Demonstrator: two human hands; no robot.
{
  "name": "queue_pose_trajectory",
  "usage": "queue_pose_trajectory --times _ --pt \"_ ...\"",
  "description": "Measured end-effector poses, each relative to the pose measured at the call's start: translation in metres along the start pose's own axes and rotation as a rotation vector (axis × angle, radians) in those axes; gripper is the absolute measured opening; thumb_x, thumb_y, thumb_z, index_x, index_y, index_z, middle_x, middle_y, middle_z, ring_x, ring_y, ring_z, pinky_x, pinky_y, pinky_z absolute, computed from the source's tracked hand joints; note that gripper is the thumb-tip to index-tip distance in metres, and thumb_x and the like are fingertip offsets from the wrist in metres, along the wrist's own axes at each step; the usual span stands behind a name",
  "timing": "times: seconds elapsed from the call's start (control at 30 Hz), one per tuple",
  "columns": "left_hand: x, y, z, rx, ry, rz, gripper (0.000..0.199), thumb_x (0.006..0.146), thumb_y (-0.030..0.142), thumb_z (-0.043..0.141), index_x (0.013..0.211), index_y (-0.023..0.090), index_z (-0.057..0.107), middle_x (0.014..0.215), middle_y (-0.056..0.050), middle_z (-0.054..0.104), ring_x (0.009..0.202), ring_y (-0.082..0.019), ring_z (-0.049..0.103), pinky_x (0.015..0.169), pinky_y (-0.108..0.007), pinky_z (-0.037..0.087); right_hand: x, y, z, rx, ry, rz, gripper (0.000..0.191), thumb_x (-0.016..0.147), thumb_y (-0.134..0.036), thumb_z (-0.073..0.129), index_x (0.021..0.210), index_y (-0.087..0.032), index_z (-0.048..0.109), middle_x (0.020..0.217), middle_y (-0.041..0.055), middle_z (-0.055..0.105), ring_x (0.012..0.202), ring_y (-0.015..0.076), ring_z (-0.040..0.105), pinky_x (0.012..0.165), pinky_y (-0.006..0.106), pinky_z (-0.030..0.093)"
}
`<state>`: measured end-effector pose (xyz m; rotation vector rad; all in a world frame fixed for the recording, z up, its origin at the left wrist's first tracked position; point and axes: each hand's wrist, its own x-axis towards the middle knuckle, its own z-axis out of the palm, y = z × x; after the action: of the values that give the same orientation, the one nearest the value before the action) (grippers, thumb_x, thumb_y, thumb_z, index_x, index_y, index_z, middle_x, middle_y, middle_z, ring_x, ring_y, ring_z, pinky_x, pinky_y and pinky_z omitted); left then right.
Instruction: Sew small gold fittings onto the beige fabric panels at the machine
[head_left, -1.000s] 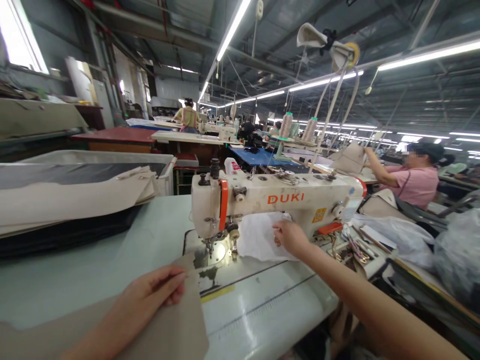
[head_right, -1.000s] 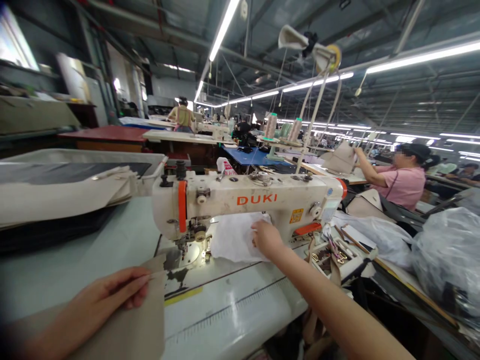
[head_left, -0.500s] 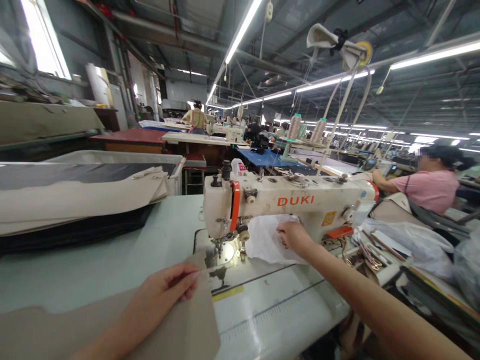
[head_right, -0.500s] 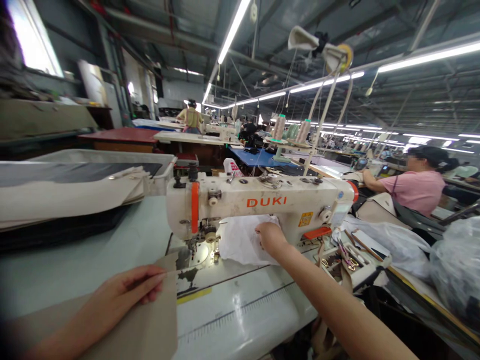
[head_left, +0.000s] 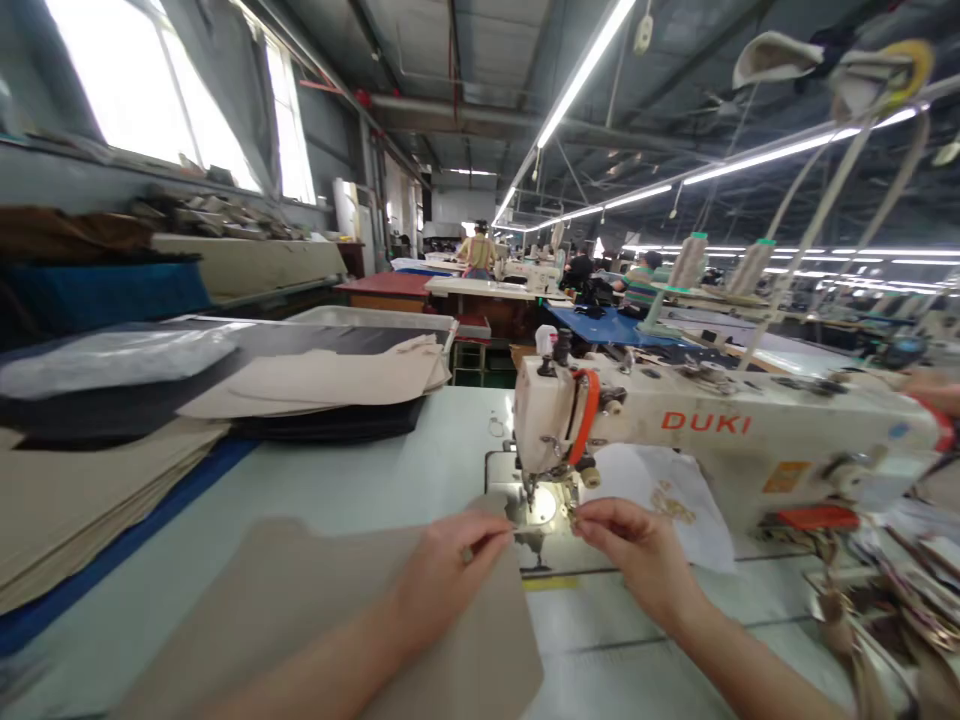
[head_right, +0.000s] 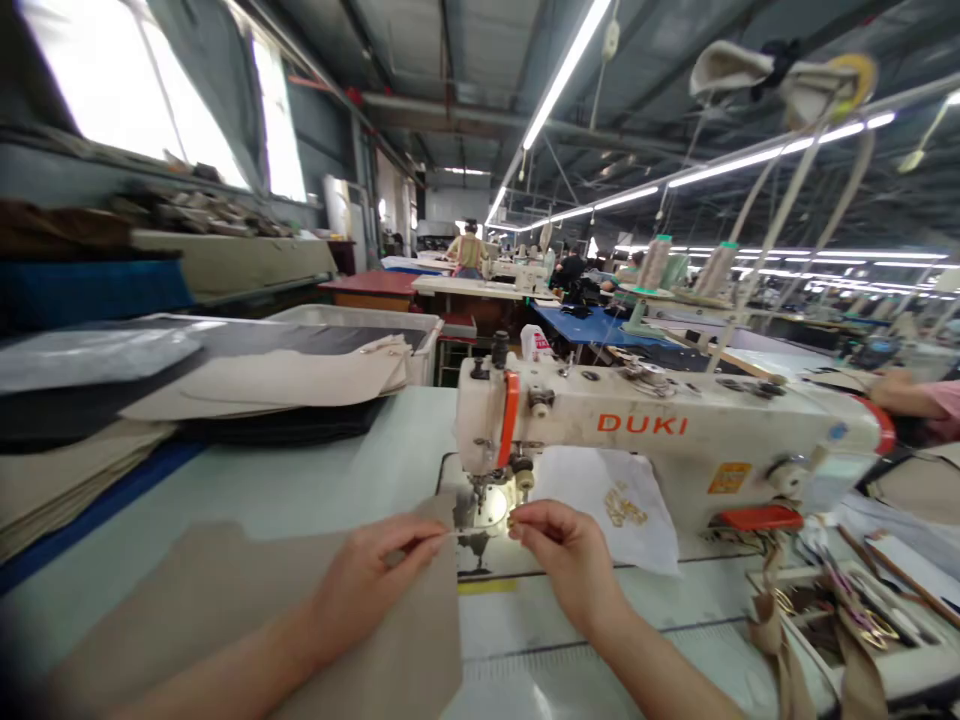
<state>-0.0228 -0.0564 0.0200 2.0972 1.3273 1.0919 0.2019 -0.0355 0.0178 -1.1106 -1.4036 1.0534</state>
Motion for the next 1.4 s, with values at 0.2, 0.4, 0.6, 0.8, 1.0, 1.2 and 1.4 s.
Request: queue_pose_trajectory --times 0.2,0.4,0.6,0.8,1.0,1.2,1.4 --pt "-0.001 0.006 -0.002 0.055 0.094 0.012 0.018 0.081 0.023 0.050 0.074 0.019 0.067 0.067 0.001 0.066 0.063 -0.012 0.059 0.061 -0.020 0.044 0.004 0.001 0.052 0.155 -0.071 0.095 0.037 0.053 -0.046 0.078 0.073 -0.016 0.070 0.066 0.0052 0.069 0.064 0.0193 0.064 0.062 0.031 0.051" --pt "-0.001 0.007 -0.006 0.066 0.137 -0.019 0.017 0.079 0.023 0.051 0.068 0.019 0.063 0.060 0.002 0.060 0.056 -0.012 0.055 0.057 -0.020 0.041 0.012 0.005 0.064 0.206 -0.054 0.107 0.036 0.053 -0.045 0.079 0.074 -0.017 0.070 0.068 0.0051 0.069 0.066 0.0207 0.065 0.065 0.034 0.052" --pt "-0.001 0.001 -0.001 0.067 0.108 -0.055 0.017 0.080 0.023 0.050 0.069 0.019 0.063 0.063 0.001 0.061 0.059 -0.013 0.055 0.058 -0.021 0.041 0.008 0.009 0.069 0.272 -0.020 0.128 0.037 0.051 -0.038 0.081 0.080 -0.018 0.070 0.073 0.0041 0.071 0.067 0.0188 0.064 0.068 0.033 0.051" --pt "-0.001 0.003 -0.001 0.086 0.138 -0.033 0.016 0.079 0.022 0.050 0.068 0.019 0.061 0.062 0.001 0.061 0.058 -0.012 0.055 0.058 -0.020 0.042 0.004 0.011 0.070 0.266 -0.023 0.050 0.029 0.058 -0.035 0.078 0.081 -0.019 0.070 0.077 0.0043 0.072 0.072 0.0189 0.064 0.071 0.032 0.050" --pt "-0.003 0.001 0.003 0.082 0.091 0.000 0.018 0.080 0.024 0.051 0.068 0.021 0.064 0.062 0.001 0.063 0.058 -0.013 0.056 0.058 -0.021 0.041 0.002 0.015 0.069 0.128 -0.011 -0.047 0.015 0.067 -0.032 0.071 0.075 -0.019 0.070 0.071 0.0033 0.069 0.067 0.0184 0.062 0.065 0.029 0.049" --pt "-0.001 0.000 0.004 -0.059 -0.009 -0.117 0.018 0.080 0.028 0.052 0.072 0.021 0.067 0.067 0.001 0.065 0.062 -0.014 0.057 0.059 -0.022 0.041 0.002 0.013 0.069 -0.073 -0.044 -0.222 0.008 0.075 -0.025 0.062 0.074 -0.021 0.068 0.077 0.0039 0.065 0.074 0.0180 0.059 0.068 0.027 0.046" --pt "0.007 -0.007 0.001 -0.562 -0.104 -0.357 0.019 0.074 0.036 0.059 0.074 0.017 0.059 0.059 0.002 0.061 0.055 -0.012 0.056 0.056 -0.023 0.045 0.001 0.009 0.065 0.103 -0.147 -0.043 0.018 0.070 -0.038 0.068 0.075 -0.021 0.069 0.075 0.0036 0.066 0.070 0.0185 0.061 0.067 0.030 0.048"
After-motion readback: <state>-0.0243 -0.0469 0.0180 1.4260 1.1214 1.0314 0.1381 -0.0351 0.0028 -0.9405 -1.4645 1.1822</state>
